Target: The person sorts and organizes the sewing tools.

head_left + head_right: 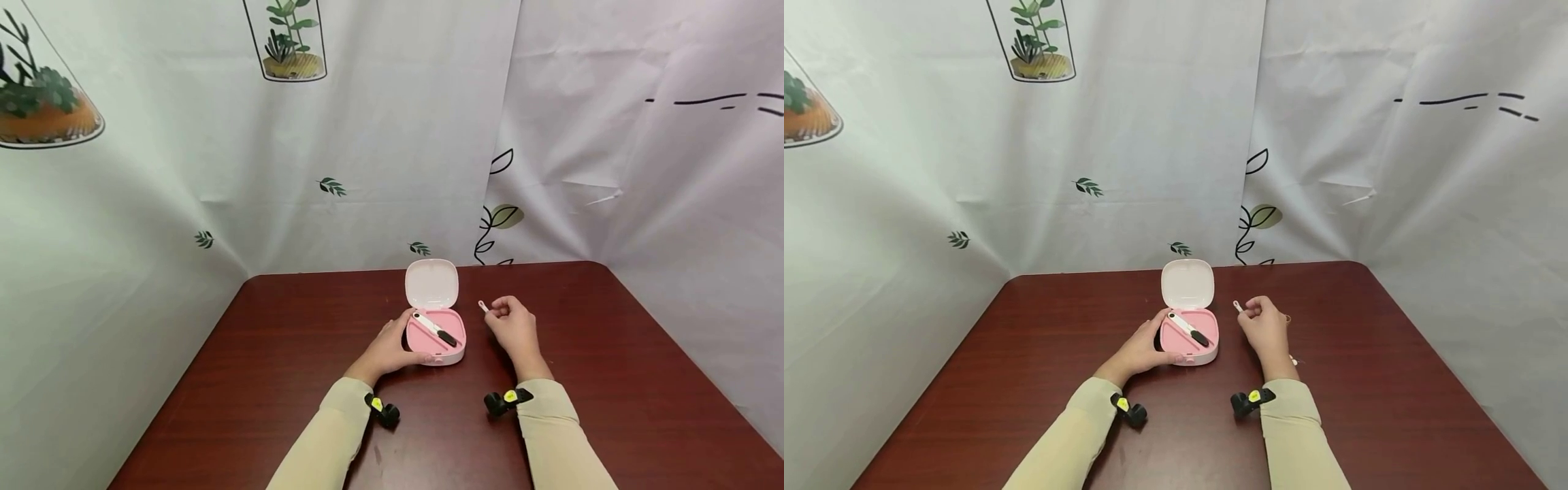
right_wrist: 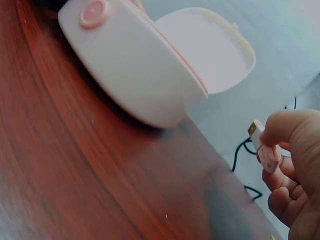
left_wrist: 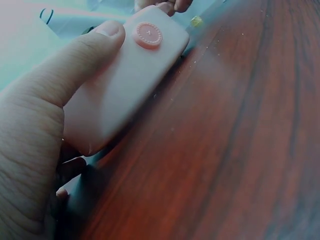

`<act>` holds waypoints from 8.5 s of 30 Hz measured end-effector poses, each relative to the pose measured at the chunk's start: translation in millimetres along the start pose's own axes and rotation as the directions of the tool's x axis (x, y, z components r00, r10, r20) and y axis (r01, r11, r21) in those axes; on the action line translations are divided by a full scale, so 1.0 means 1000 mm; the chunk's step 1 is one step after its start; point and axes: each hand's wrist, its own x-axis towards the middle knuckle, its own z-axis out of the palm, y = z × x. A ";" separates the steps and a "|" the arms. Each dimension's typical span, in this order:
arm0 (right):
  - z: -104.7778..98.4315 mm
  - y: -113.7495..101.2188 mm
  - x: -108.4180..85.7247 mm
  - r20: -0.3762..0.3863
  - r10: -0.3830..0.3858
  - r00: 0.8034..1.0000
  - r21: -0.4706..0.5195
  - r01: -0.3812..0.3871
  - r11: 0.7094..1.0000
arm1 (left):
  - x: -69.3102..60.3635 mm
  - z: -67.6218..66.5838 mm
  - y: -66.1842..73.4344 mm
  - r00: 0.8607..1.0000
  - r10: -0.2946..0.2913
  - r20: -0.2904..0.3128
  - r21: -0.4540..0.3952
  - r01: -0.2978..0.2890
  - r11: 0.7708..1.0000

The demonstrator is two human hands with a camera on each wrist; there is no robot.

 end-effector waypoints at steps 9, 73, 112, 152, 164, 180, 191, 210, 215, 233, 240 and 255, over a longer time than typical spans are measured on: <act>0.009 -0.017 -0.001 0.023 0.000 1.000 0.062 -0.001 0.998 | 0.000 0.000 0.000 1.000 0.009 -0.011 0.001 -0.009 1.000; 0.026 -0.014 -0.003 -0.052 -0.237 0.970 -0.043 0.235 0.971 | 0.002 0.000 -0.001 1.000 -0.013 -0.001 -0.002 0.013 1.000; -0.014 0.022 0.008 -0.013 -0.019 1.000 -0.204 0.016 0.979 | 0.002 0.001 0.000 1.000 -0.003 -0.008 -0.004 0.003 1.000; 0.036 -0.025 -0.009 0.233 -0.425 0.875 -0.235 0.474 0.849 | 0.002 0.001 -0.001 1.000 -0.002 0.003 0.012 0.002 1.000; 0.039 -0.026 -0.013 0.288 -0.403 0.868 -0.202 0.467 0.861 | 0.003 0.002 0.001 1.000 -0.004 -0.001 0.016 0.004 1.000; 0.044 -0.026 -0.014 0.315 -0.384 0.868 -0.167 0.449 0.878 | 0.001 0.000 0.001 1.000 -0.012 -0.003 0.010 0.012 1.000; 0.048 -0.022 -0.013 0.278 -0.368 0.887 -0.069 0.401 0.914 | 0.003 0.001 0.000 1.000 0.000 -0.012 0.029 0.000 1.000; 0.042 -0.017 -0.013 0.230 -0.370 0.900 -0.004 0.381 0.925 | 0.002 0.001 -0.001 1.000 0.018 0.000 0.002 -0.018 1.000; 0.023 -0.010 -0.012 0.201 -0.370 0.907 -0.023 0.382 0.924 | 0.002 0.001 -0.001 1.000 -0.003 -0.006 -0.003 0.003 1.000; -0.078 0.049 -0.008 0.430 -0.208 0.879 -0.173 0.306 0.936 | 0.002 0.003 -0.001 1.000 -0.022 -0.012 0.012 0.022 1.000; -0.096 0.055 -0.003 0.540 -0.063 0.839 -0.234 0.222 0.946 | 0.002 0.002 0.000 1.000 -0.029 -0.001 0.013 0.029 1.000; -0.092 0.046 -0.004 0.552 -0.072 0.831 -0.353 0.311 0.882 | 0.004 0.002 -0.002 1.000 0.011 -0.002 0.023 -0.011 1.000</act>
